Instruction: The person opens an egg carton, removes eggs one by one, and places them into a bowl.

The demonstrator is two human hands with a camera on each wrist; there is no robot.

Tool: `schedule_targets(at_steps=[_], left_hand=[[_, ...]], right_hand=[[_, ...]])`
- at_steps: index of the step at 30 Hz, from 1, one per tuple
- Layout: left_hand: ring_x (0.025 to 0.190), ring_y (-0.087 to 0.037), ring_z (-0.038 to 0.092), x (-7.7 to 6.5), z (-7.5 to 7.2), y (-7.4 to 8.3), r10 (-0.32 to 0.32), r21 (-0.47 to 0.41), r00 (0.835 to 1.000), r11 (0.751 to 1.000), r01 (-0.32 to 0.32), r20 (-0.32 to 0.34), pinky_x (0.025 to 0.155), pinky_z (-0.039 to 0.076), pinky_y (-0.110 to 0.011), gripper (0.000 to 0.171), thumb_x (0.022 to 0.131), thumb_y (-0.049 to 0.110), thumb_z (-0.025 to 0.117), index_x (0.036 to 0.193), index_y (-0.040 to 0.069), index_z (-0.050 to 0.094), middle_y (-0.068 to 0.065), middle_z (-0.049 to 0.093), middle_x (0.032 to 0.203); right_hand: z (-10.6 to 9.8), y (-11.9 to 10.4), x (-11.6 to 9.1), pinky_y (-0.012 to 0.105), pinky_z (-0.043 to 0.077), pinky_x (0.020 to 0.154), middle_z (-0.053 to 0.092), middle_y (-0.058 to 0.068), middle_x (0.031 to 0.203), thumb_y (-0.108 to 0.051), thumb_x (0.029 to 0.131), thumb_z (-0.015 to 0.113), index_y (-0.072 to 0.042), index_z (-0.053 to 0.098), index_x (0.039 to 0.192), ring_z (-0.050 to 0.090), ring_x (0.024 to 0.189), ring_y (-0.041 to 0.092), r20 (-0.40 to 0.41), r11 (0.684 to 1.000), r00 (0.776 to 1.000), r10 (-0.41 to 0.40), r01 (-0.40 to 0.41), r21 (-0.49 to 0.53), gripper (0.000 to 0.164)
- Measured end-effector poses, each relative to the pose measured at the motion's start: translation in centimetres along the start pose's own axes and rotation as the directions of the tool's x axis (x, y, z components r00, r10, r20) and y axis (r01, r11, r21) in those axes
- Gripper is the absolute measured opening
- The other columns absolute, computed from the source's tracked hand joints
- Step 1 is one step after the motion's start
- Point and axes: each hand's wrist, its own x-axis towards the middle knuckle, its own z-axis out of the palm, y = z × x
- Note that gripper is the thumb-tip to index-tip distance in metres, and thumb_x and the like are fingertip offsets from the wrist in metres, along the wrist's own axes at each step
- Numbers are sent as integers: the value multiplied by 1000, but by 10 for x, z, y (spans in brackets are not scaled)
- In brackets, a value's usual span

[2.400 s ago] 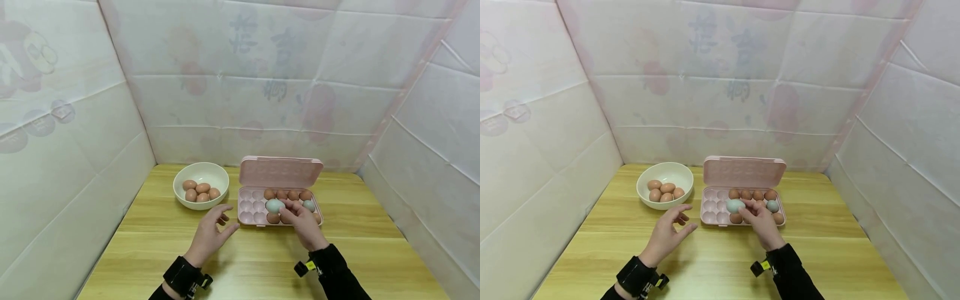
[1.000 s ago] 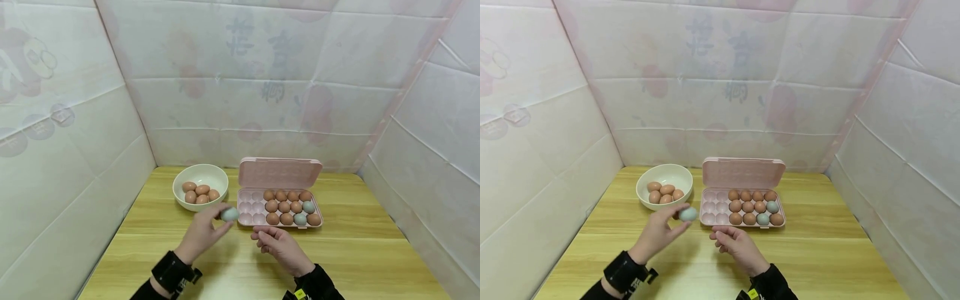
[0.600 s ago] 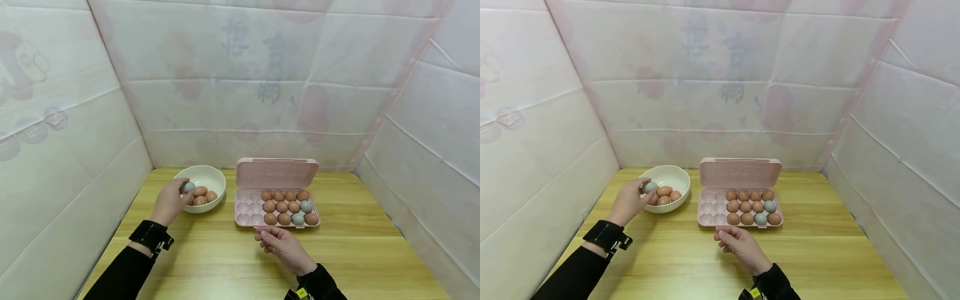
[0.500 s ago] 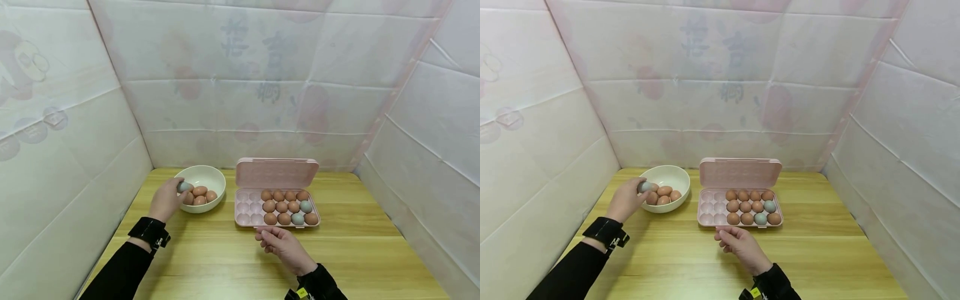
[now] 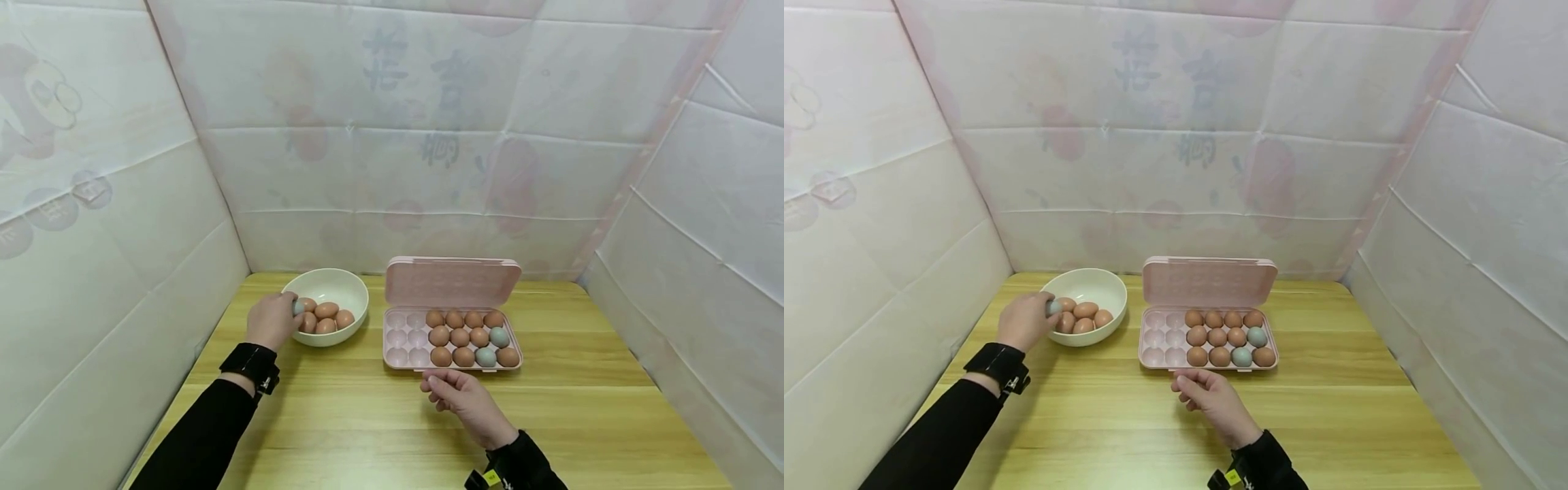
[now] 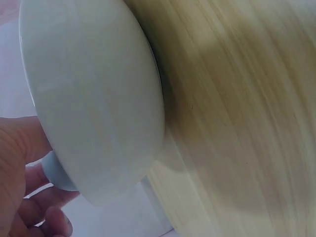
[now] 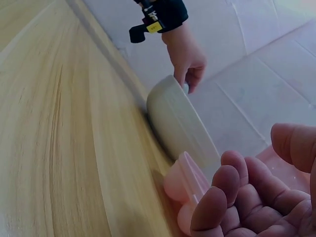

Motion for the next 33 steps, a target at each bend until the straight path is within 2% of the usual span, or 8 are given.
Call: schedule_targets(at_steps=[6, 12, 23, 27, 33], left_hand=[[75, -34, 66, 4, 2, -1, -20, 42, 999, 999, 19, 29, 66, 56, -49, 21, 91, 15, 79, 101, -2, 73, -18, 71, 85], [72, -33, 64, 9, 2, 2, -67, 72, 993, 996, 60, 98, 63, 53, -46, 20, 92, 19, 79, 93, 0, 71, -15, 68, 78], [70, -28, 60, 17, 5, 9, -180, 105, 956, 982, 159, 233, 57, 46, -37, 27, 93, 24, 75, 72, 9, 65, -9, 63, 71], [73, -29, 61, 18, 5, 9, -198, 107, 943, 979, 176, 266, 58, 47, -37, 30, 93, 29, 77, 73, 9, 67, -11, 65, 75], [74, -30, 62, 18, 4, 11, -202, 102, 938, 978, 180, 280, 60, 49, -39, 31, 93, 31, 78, 76, 7, 69, -13, 67, 79]], right_hand=[[1, -1, -1, 27, 56, 86, 76, -7, 107, -31, 107, 67, 5, 61, 137, 66, 94, 9, -39, 1000, 999, 6, -7, -26, 48], [1, 1, -1, 27, 56, 85, 76, -6, 106, -33, 106, 68, 5, 63, 136, 66, 93, 10, -68, 999, 998, 8, -11, -46, 48], [-1, 6, -2, 29, 56, 87, 76, -3, 111, -36, 107, 66, 4, 60, 142, 65, 97, 12, -69, 998, 998, 10, -13, -53, 53], [-1, 5, -3, 29, 56, 87, 76, -3, 111, -36, 107, 66, 4, 60, 141, 65, 97, 12, -70, 999, 997, 10, -14, -52, 53], [-1, 6, -2, 29, 56, 87, 76, -3, 111, -35, 107, 66, 4, 60, 141, 65, 96, 11, -75, 998, 997, 10, -14, -55, 52]])
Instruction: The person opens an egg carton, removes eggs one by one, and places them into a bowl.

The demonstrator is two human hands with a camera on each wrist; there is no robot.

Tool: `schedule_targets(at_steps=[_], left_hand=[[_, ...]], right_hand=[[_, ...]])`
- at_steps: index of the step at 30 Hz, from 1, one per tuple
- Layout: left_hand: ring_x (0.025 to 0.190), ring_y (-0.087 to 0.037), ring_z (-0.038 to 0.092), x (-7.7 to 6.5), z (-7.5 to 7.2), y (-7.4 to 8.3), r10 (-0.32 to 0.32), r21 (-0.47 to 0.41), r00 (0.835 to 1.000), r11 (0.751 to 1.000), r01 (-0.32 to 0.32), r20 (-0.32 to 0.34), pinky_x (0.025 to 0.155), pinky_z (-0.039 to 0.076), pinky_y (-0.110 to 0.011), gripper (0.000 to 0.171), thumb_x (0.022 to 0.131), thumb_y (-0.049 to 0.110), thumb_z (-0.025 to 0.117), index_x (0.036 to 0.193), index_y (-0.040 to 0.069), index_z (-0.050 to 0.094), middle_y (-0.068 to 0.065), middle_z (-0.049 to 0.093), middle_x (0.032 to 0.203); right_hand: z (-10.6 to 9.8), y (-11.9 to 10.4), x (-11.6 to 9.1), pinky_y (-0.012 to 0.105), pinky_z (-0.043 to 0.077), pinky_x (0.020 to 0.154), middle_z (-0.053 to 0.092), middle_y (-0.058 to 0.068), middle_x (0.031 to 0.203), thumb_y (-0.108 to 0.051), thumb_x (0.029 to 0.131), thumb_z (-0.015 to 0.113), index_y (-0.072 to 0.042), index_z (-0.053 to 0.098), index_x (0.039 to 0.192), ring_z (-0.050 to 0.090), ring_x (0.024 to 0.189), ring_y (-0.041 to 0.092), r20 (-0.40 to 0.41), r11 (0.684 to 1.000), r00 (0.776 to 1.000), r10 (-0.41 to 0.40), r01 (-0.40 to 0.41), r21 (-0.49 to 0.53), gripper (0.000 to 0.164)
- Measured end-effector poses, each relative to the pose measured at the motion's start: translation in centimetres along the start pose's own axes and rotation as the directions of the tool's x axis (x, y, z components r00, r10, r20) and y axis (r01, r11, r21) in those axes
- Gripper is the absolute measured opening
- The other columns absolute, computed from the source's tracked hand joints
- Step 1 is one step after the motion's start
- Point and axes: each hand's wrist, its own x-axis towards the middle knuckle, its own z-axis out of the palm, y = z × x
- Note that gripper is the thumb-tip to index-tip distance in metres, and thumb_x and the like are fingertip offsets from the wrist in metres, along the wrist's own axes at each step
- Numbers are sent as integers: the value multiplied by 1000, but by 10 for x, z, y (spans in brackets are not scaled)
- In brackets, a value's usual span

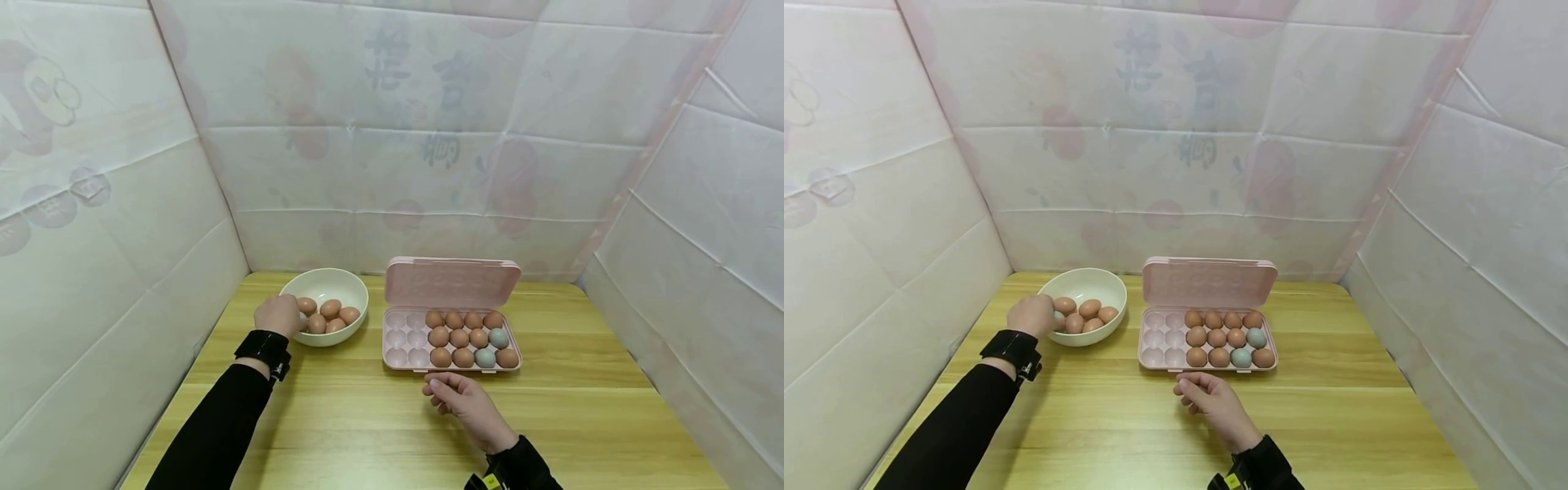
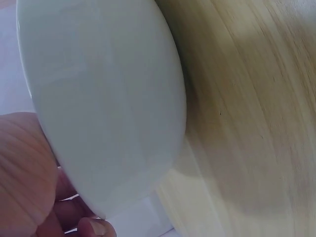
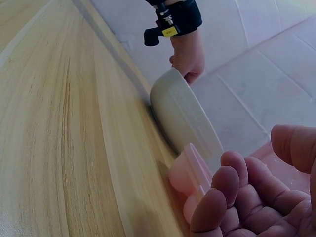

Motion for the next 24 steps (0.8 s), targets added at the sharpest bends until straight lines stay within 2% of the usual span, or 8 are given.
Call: schedule_targets(at_steps=[8, 16, 18, 20, 22, 24], left_hand=[[75, -29, 62, -4, -2, 1, -11, -9, 1000, 1000, 11, 14, 60, 49, -38, 30, 95, 31, 78, 78, 9, 70, -13, 68, 82], [75, -28, 60, -5, 0, -1, 2, -31, 1000, 1000, -2, 0, 59, 47, -36, 31, 96, 37, 80, 90, 7, 77, -12, 67, 81], [75, -29, 60, -6, 0, -2, 11, -50, 999, 999, -13, -41, 59, 47, -37, 32, 98, 38, 78, 88, 7, 76, -12, 67, 80], [78, -32, 65, -11, 0, -1, 44, -69, 992, 996, -52, -120, 62, 51, -41, 33, 99, 38, 76, 94, 5, 78, -15, 71, 86], [86, -36, 70, -18, -1, 2, 88, -103, 974, 988, -111, -209, 69, 57, -47, 33, 100, 37, 75, 101, 4, 79, -17, 77, 95], [93, -37, 73, -26, 0, 6, 155, -140, 945, 970, -201, -287, 78, 60, -51, 33, 100, 35, 75, 110, 4, 79, -18, 80, 105]], right_hand=[[0, -1, -1, 29, 56, 86, 76, -4, 110, -35, 107, 66, 5, 60, 141, 65, 97, 12, -4, 1000, 1000, 2, -2, 0, 53], [-2, -3, -1, 27, 56, 85, 76, -4, 109, -34, 108, 65, 7, 59, 140, 65, 96, 11, -17, 999, 1000, -18, 17, -37, 53], [-4, -5, -1, 27, 55, 85, 76, -1, 110, -32, 108, 64, 9, 59, 140, 64, 96, 11, -25, 997, 999, -37, 35, -71, 52], [-8, -9, 0, 26, 55, 85, 75, 3, 112, -33, 108, 65, 8, 60, 139, 64, 96, 12, -49, 991, 997, -61, 55, -119, 51], [-12, -13, 1, 27, 54, 86, 73, 10, 116, -34, 108, 65, 5, 62, 138, 64, 99, 15, -74, 980, 993, -96, 81, -184, 49], [-17, -19, 2, 27, 55, 90, 72, 15, 123, -35, 107, 66, 1, 64, 137, 67, 106, 18, -97, 963, 986, -137, 110, -244, 47]])
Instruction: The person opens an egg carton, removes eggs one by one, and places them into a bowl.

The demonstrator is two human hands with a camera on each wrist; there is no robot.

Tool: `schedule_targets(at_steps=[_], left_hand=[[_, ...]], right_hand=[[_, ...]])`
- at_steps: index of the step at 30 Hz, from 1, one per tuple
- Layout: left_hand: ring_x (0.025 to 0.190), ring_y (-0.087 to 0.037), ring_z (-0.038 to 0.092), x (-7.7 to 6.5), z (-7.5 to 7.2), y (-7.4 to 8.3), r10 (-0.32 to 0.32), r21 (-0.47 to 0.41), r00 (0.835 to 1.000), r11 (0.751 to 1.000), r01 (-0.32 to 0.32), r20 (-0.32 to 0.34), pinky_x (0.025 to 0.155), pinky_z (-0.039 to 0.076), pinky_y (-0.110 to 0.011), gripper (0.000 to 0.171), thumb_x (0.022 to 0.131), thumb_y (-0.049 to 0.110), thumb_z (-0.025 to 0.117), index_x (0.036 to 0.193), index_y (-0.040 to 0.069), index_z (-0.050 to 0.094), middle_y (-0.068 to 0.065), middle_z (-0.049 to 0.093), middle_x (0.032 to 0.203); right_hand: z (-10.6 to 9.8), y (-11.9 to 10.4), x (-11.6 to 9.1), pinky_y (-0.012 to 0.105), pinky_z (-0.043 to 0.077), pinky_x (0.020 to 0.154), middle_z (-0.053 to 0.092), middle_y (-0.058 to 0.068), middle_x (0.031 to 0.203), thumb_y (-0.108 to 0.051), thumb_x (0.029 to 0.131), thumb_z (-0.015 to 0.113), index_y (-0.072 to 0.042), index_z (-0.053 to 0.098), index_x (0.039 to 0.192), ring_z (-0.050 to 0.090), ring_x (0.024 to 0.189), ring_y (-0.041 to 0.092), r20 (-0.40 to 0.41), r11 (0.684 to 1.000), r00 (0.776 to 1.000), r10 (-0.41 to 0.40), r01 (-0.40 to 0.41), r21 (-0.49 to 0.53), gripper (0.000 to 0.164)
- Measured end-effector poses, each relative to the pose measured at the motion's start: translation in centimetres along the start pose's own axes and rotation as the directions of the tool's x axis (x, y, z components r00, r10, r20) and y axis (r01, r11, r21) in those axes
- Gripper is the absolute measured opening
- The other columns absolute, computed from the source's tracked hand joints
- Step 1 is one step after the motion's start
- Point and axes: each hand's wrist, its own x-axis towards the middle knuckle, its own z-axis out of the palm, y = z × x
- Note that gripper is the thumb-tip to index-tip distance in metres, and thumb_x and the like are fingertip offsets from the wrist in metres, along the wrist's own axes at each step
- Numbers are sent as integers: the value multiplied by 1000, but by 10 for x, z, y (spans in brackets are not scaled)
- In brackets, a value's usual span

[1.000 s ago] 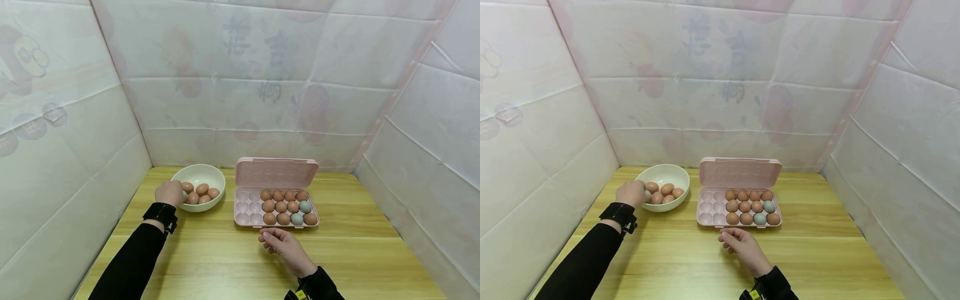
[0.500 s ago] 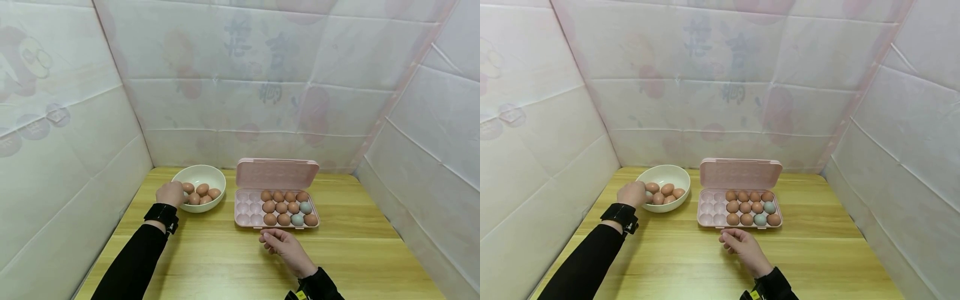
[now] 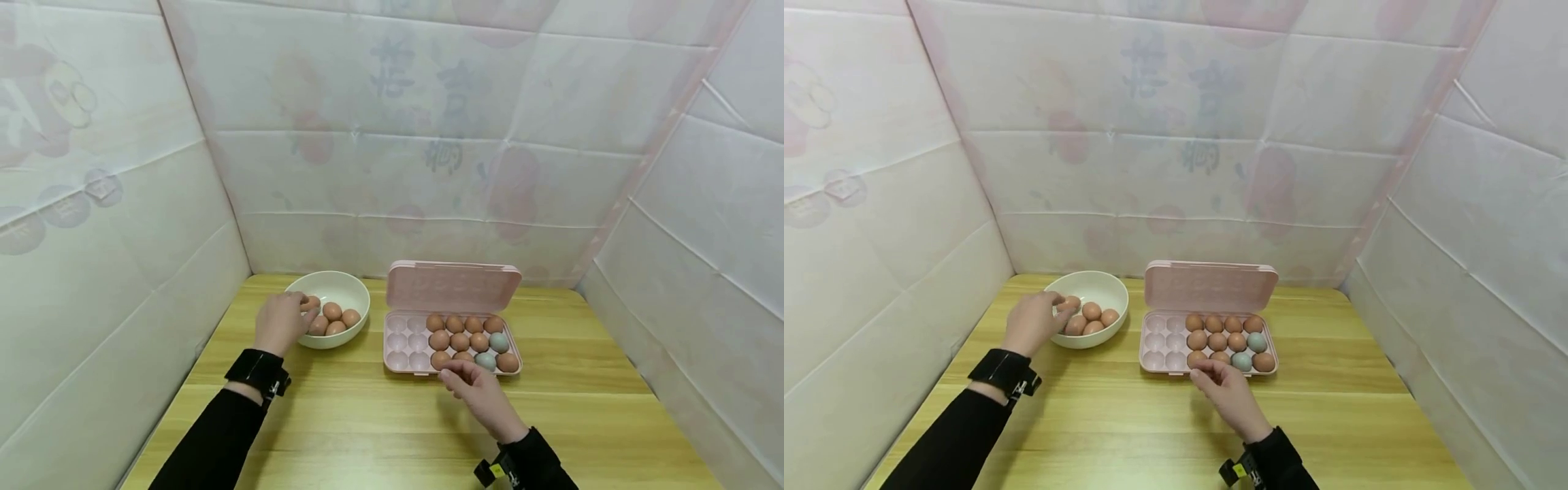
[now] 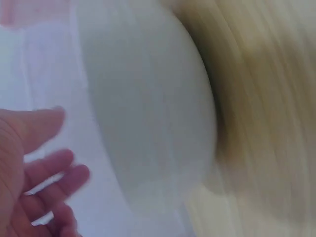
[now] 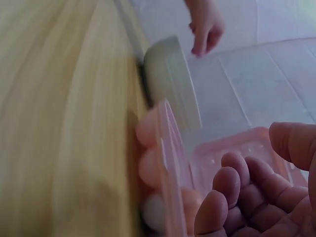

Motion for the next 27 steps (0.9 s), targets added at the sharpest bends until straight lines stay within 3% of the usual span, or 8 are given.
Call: schedule_targets(at_steps=[3, 5, 9, 12, 15, 18, 24, 27], left_hand=[[88, -31, 71, -16, 1, 14, 87, -136, 996, 987, -91, -35, 80, 59, -50, 26, 98, 30, 78, 109, 6, 79, -13, 79, 104], [84, -25, 68, -28, 8, 25, 134, -224, 989, 964, -144, -59, 78, 58, -46, 22, 96, 27, 81, 105, 7, 78, -10, 77, 100], [84, -18, 63, -55, 22, 46, 166, -354, 983, 917, -181, -74, 77, 56, -36, 19, 92, 25, 87, 102, 12, 77, -4, 73, 99], [81, -16, 62, -75, 33, 60, 160, -423, 986, 892, -160, -36, 73, 52, -28, 19, 92, 24, 86, 104, 13, 78, 0, 76, 102], [80, -16, 64, -89, 42, 74, 184, -454, 983, 875, -166, -5, 72, 51, -24, 18, 94, 26, 84, 106, 15, 79, 3, 79, 103], [83, -19, 67, -99, 49, 86, 239, -468, 971, 858, -213, -3, 73, 52, -23, 17, 95, 27, 83, 106, 15, 79, 3, 79, 104], [80, -18, 64, -109, 54, 99, 310, -494, 951, 827, -269, 1, 70, 49, -21, 15, 96, 27, 81, 105, 15, 78, 1, 78, 103], [78, -16, 63, -113, 54, 103, 328, -481, 944, 831, -280, 17, 70, 48, -21, 14, 97, 28, 81, 104, 16, 78, 2, 78, 102]], right_hand=[[-8, -3, 3, 25, 55, 90, 73, 14, 123, -33, 106, 68, -3, 67, 135, 67, 106, 16, -60, 986, 994, -96, 86, -140, 41], [-12, -5, 6, 24, 55, 85, 75, 8, 117, -28, 105, 71, -4, 70, 131, 67, 99, 11, -93, 956, 978, -184, 156, -248, 36], [-16, -8, 13, 24, 55, 75, 73, 2, 103, -18, 100, 77, -8, 74, 125, 62, 85, 6, -97, 830, 914, -395, 309, -463, 27], [-16, -9, 18, 27, 58, 75, 75, 7, 102, -13, 94, 83, -10, 74, 122, 66, 85, 12, -61, 728, 856, -514, 398, -558, 29], [-14, -8, 21, 33, 62, 77, 77, 13, 108, -11, 91, 85, -9, 74, 120, 72, 91, 23, -37, 664, 822, -568, 432, -611, 31], [-13, -5, 26, 37, 63, 78, 77, 15, 111, -10, 89, 86, -6, 74, 119, 74, 95, 30, -23, 623, 809, -588, 435, -650, 33], [-11, 1, 37, 39, 56, 81, 77, 5, 102, -17, 88, 89, -10, 76, 120, 65, 89, 27, 4, 518, 777, -629, 422, -744, 36], [-11, 3, 40, 44, 53, 86, 75, 3, 98, -18, 86, 91, -8, 76, 119, 63, 90, 25, 9, 479, 769, -639, 407, -778, 37]])
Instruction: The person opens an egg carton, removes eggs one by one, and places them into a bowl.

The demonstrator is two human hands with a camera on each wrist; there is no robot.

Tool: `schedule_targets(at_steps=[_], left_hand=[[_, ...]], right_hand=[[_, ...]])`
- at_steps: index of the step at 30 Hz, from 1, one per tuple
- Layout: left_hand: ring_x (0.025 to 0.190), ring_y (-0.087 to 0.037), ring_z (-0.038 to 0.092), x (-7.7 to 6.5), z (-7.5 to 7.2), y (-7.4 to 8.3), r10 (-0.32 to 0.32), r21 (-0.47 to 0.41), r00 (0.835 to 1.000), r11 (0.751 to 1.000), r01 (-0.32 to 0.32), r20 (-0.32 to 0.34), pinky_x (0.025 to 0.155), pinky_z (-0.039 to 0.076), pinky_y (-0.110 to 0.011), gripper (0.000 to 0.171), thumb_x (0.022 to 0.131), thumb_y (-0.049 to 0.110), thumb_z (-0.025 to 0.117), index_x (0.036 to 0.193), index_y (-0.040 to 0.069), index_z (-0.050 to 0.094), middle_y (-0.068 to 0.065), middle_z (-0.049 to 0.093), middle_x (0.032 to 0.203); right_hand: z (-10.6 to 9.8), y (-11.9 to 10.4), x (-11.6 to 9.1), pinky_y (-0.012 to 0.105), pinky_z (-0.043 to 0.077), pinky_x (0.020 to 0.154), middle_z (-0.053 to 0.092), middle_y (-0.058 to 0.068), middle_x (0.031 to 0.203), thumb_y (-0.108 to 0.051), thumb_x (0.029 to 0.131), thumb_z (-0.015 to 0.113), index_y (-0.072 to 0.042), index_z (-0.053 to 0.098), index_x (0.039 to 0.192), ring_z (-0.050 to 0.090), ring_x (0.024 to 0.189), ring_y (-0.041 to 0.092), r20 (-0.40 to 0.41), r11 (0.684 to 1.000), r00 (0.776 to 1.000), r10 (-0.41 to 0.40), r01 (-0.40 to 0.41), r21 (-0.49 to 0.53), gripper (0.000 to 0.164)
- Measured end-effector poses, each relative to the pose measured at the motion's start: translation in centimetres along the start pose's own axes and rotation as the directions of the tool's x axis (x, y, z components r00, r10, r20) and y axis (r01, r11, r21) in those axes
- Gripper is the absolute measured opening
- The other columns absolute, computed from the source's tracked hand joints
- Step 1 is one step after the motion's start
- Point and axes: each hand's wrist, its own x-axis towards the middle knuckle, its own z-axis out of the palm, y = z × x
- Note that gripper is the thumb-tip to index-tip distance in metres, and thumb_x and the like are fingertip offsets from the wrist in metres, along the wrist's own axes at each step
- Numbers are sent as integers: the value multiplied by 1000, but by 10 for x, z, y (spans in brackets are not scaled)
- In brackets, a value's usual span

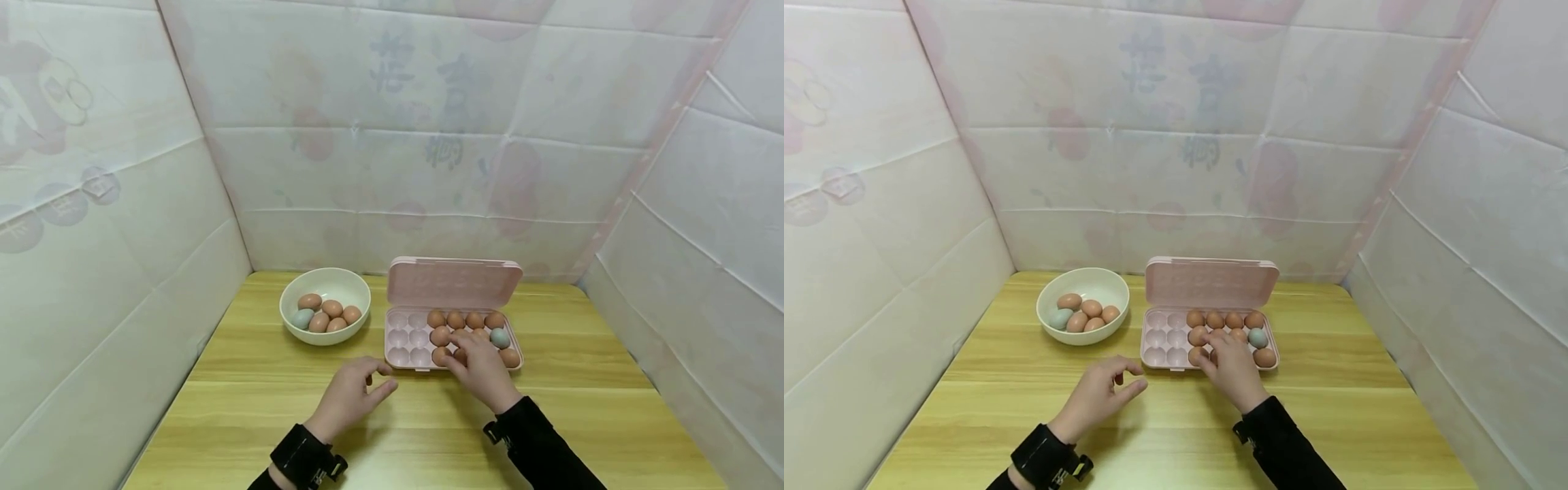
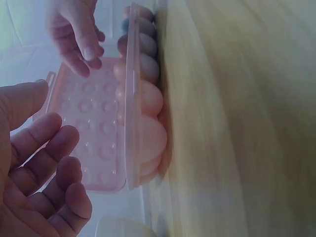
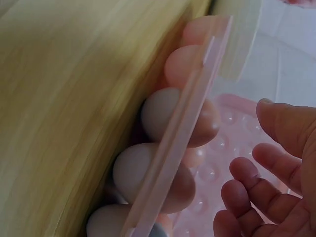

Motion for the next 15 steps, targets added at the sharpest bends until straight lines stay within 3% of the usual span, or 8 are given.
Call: schedule_targets(at_steps=[8, 15], left_hand=[[80, -15, 63, -10, 4, 6, -5, 27, 999, 1000, 3, 40, 70, 49, -22, 18, 97, 29, 80, 106, 14, 78, 1, 77, 103], [83, -17, 66, -14, 5, 9, -17, 35, 998, 999, 15, 58, 72, 51, -23, 18, 99, 31, 78, 109, 15, 78, 3, 77, 106]], right_hand=[[9, 6, 4, 54, 49, 93, 75, 10, 99, -20, 83, 92, -7, 77, 119, 63, 93, 31, -1, 995, 998, -59, 59, -75, 41], [19, 9, 4, 51, 45, 93, 74, 8, 100, -26, 80, 94, -9, 79, 113, 65, 94, 32, 19, 982, 997, -70, 73, -172, 40]])
